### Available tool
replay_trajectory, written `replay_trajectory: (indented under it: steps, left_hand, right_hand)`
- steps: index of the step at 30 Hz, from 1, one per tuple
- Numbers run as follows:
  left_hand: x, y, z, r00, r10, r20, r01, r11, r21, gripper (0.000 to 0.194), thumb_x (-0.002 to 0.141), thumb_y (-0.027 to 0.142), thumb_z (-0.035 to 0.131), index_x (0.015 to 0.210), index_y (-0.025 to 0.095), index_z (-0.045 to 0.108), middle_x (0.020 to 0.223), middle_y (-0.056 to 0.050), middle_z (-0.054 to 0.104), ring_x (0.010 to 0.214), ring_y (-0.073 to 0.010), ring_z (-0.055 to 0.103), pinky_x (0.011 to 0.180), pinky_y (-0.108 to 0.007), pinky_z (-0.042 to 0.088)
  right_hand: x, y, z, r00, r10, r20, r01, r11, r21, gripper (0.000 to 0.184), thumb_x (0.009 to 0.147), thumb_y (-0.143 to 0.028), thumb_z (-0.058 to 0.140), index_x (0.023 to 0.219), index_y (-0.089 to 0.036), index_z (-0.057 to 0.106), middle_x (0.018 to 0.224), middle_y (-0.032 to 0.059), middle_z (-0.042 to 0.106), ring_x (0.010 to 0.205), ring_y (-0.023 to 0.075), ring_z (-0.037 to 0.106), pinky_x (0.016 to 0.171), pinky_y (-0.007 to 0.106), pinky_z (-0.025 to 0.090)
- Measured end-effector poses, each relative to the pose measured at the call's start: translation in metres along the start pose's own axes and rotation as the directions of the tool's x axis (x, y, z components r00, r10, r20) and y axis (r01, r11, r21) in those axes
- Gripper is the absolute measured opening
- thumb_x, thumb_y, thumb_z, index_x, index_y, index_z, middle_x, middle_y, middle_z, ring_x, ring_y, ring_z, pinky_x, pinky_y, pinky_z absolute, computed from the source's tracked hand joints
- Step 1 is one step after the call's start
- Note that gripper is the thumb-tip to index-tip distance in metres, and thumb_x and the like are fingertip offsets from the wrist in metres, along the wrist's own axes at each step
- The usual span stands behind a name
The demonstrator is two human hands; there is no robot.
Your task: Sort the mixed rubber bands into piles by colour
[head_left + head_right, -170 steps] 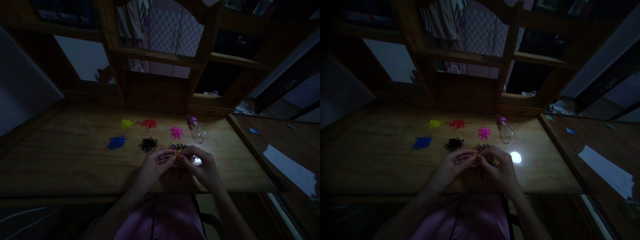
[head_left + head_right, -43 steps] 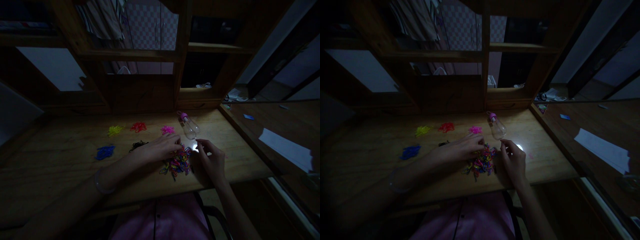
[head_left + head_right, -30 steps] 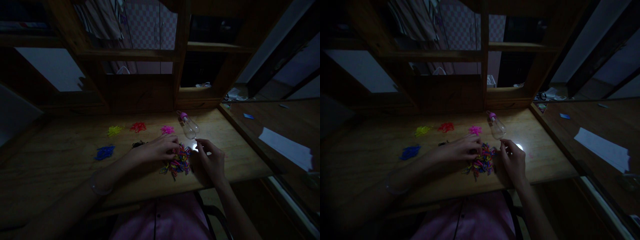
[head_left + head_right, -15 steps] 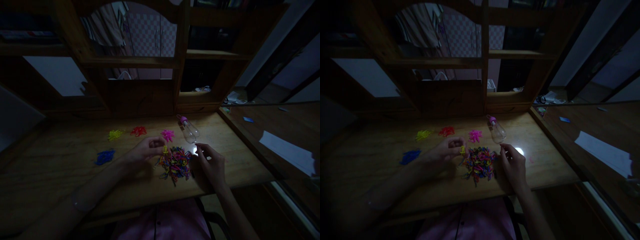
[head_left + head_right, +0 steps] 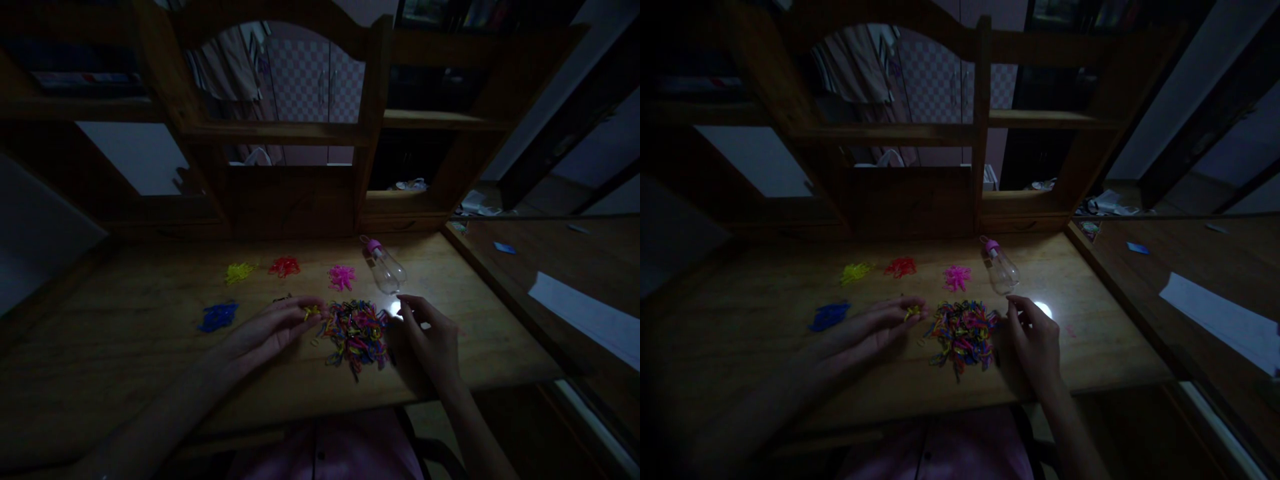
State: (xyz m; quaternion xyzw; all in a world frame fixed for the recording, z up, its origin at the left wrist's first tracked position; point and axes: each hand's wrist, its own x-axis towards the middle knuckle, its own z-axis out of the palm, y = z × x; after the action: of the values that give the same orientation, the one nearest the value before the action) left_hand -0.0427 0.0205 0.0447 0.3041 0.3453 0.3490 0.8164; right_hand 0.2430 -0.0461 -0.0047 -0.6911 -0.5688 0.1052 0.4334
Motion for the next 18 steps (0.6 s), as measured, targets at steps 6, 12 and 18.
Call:
replay_trajectory:
  steps: [6,12,18]
  left_hand:
    - [-0.003,0.003,-0.020,0.996,-0.081,-0.021,0.072,0.956,-0.285,0.031,0.083,-0.004,0.042,0.107,-0.002,0.062,0.114,-0.021,0.067,0.115,-0.0256,0.064,0.097,-0.029,0.055]
    - [0.001,0.045,-0.065,0.945,0.201,-0.257,-0.222,0.974,-0.053,0.033,0.088,0.008,0.038,0.110,-0.001,0.060,0.108,-0.020,0.069,0.111,-0.0248,0.065,0.095,-0.032,0.055]
    - [0.005,0.086,-0.090,0.700,0.633,-0.330,-0.278,0.668,0.691,0.029,0.095,0.023,0.041,0.113,0.011,0.060,0.101,-0.004,0.071,0.109,-0.0214,0.061,0.100,-0.039,0.047]
  right_hand:
    - [0.000,0.001,0.000,1.000,0.006,0.003,-0.006,1.000,0.004,0.018,0.093,-0.030,0.055,0.103,-0.024,0.068,0.085,0.0004,0.070,0.071,0.0159,0.065,0.068,0.027,0.048]
    - [0.000,0.003,0.000,1.000,0.009,0.010,-0.010,1.000,0.001,0.021,0.093,-0.033,0.054,0.104,-0.024,0.068,0.086,0.0011,0.071,0.071,0.0166,0.065,0.068,0.028,0.047]
    - [0.000,0.001,-0.001,1.000,-0.004,0.029,0.004,1.000,-0.005,0.021,0.093,-0.033,0.053,0.104,-0.024,0.068,0.087,0.0018,0.072,0.070,0.0164,0.064,0.066,0.027,0.046]
